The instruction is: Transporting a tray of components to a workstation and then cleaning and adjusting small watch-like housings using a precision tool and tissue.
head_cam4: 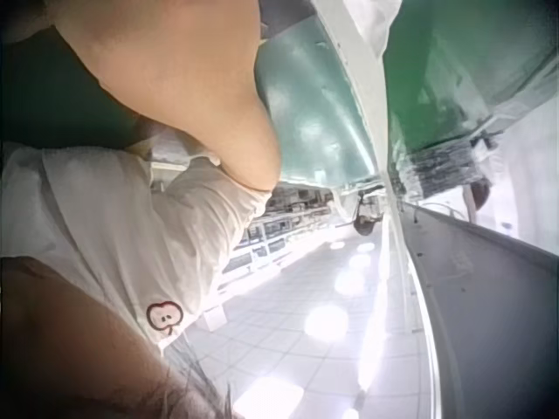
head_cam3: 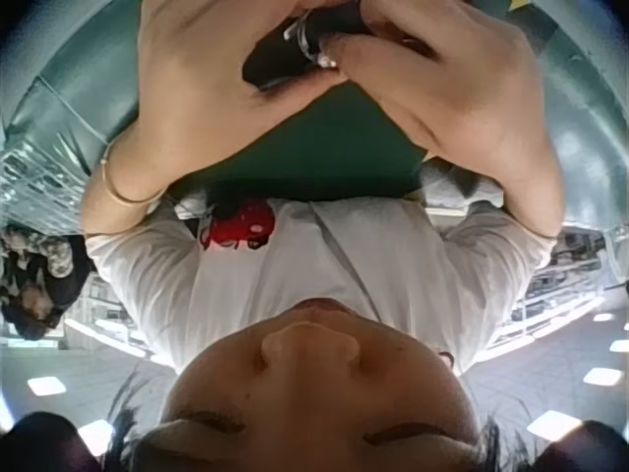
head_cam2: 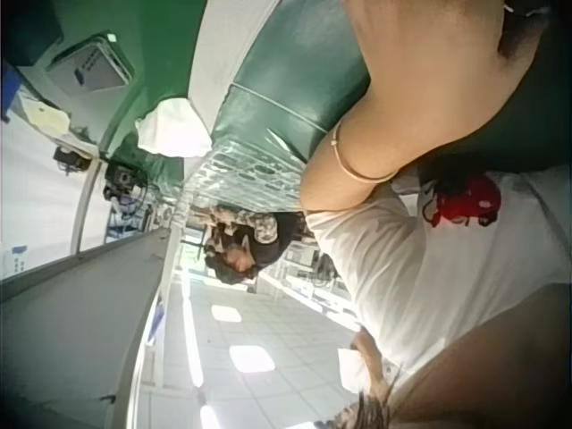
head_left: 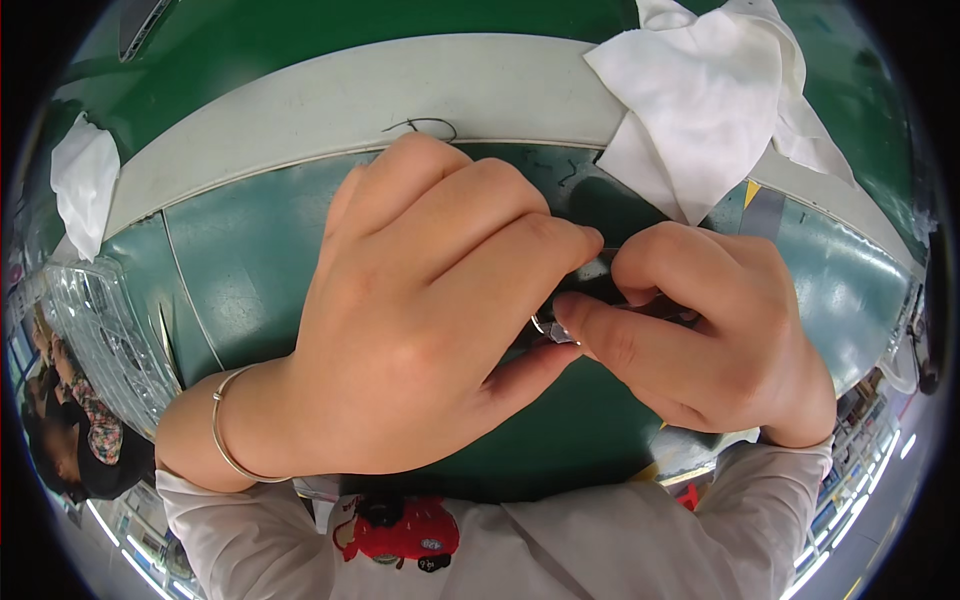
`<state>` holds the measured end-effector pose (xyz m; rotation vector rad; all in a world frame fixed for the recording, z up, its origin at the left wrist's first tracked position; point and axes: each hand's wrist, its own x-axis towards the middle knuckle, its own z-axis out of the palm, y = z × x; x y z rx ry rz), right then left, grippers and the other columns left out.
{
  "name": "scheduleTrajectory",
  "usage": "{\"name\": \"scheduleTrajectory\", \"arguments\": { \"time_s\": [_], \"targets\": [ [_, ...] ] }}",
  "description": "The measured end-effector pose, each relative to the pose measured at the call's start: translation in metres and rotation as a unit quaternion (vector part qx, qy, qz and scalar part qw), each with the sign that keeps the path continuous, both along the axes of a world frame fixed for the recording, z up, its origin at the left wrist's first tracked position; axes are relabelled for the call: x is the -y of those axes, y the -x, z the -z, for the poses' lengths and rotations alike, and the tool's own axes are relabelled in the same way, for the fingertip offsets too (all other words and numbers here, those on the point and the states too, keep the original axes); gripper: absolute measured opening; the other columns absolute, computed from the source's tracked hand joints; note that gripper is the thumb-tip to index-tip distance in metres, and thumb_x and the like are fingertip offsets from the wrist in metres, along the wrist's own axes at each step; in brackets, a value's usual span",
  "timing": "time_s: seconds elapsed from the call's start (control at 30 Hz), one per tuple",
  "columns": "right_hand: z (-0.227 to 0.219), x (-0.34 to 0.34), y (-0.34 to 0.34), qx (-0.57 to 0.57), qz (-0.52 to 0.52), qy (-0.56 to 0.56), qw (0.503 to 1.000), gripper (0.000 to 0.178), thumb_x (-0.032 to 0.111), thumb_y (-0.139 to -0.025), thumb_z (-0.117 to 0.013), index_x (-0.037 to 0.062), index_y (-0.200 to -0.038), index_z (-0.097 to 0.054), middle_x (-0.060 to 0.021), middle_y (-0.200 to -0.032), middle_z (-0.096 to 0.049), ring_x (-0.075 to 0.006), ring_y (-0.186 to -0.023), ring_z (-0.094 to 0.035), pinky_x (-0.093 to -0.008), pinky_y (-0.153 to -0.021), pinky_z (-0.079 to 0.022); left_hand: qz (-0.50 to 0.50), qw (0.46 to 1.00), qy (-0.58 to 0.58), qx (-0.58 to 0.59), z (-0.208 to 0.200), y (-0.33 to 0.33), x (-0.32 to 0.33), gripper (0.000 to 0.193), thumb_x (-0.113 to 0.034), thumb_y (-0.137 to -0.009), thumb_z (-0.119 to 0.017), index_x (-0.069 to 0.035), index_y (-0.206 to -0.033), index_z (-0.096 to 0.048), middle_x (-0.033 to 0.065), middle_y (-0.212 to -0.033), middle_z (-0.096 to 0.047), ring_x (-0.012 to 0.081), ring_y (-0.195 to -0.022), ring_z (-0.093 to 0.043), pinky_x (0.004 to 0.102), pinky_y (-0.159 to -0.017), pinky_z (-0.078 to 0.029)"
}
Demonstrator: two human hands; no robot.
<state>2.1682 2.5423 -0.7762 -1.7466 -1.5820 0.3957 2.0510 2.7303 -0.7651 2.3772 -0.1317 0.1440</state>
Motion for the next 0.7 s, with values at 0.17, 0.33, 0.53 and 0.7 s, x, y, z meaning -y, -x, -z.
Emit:
{"name": "scheduleTrajectory", "arguments": {
  "time_s": [0.17,0.33,0.53,0.7],
  "targets": [
    [0.002,-0.001,0.003,0.002,0.0,-0.005,1.0,0.02,0.001,-0.064,-0.08,0.0037,-0.083,-0.076,-0.0043,-0.075,-0.048,-0.0129,-0.051,-0.045,-0.0271,-0.04,-0.029,-0.002,1.0,-0.004,0.0,0.001,0.002,-0.001,0.046,-0.006,-0.051,-0.082,-0.002,-0.096,-0.073,0.0076,-0.085,-0.063,0.0253,-0.077,-0.054,0.0345,-0.068,-0.042],
    [0.006,-0.003,0.009,0.02,0.017,-0.022,0.999,0.022,0.001,-0.063,-0.079,0.0023,-0.085,-0.076,-0.0048,-0.077,-0.048,-0.0127,-0.051,-0.046,-0.0264,-0.04,-0.031,-0.004,1.0,0.001,0.004,0.002,0.003,-0.002,0.046,-0.006,-0.05,-0.082,-0.002,-0.096,-0.073,0.0074,-0.085,-0.063,0.0253,-0.078,-0.054,0.0344,-0.067,-0.042],
    [0.005,-0.002,0.005,0.022,0.011,-0.028,0.999,0.022,0.002,-0.064,-0.079,0.0022,-0.086,-0.077,-0.0049,-0.077,-0.048,-0.0127,-0.051,-0.046,-0.0258,-0.039,-0.031,-0.004,1.0,-0.003,-0.005,0.0,0.004,-0.002,0.046,-0.005,-0.05,-0.081,-0.002,-0.096,-0.073,0.0078,-0.085,-0.063,0.0255,-0.078,-0.054,0.0345,-0.068,-0.043],
    [0.002,0.0,0.003,0.009,-0.005,-0.008,1.0,0.021,0.002,-0.064,-0.079,0.0026,-0.085,-0.076,-0.0046,-0.075,-0.048,-0.0126,-0.051,-0.046,-0.0261,-0.039,-0.031,0.001,1.0,-0.006,-0.004,0.0,0.003,0.0,0.046,-0.005,-0.051,-0.081,-0.001,-0.096,-0.073,0.0082,-0.085,-0.063,0.0257,-0.078,-0.054,0.0344,-0.068,-0.043]
  ]
}}
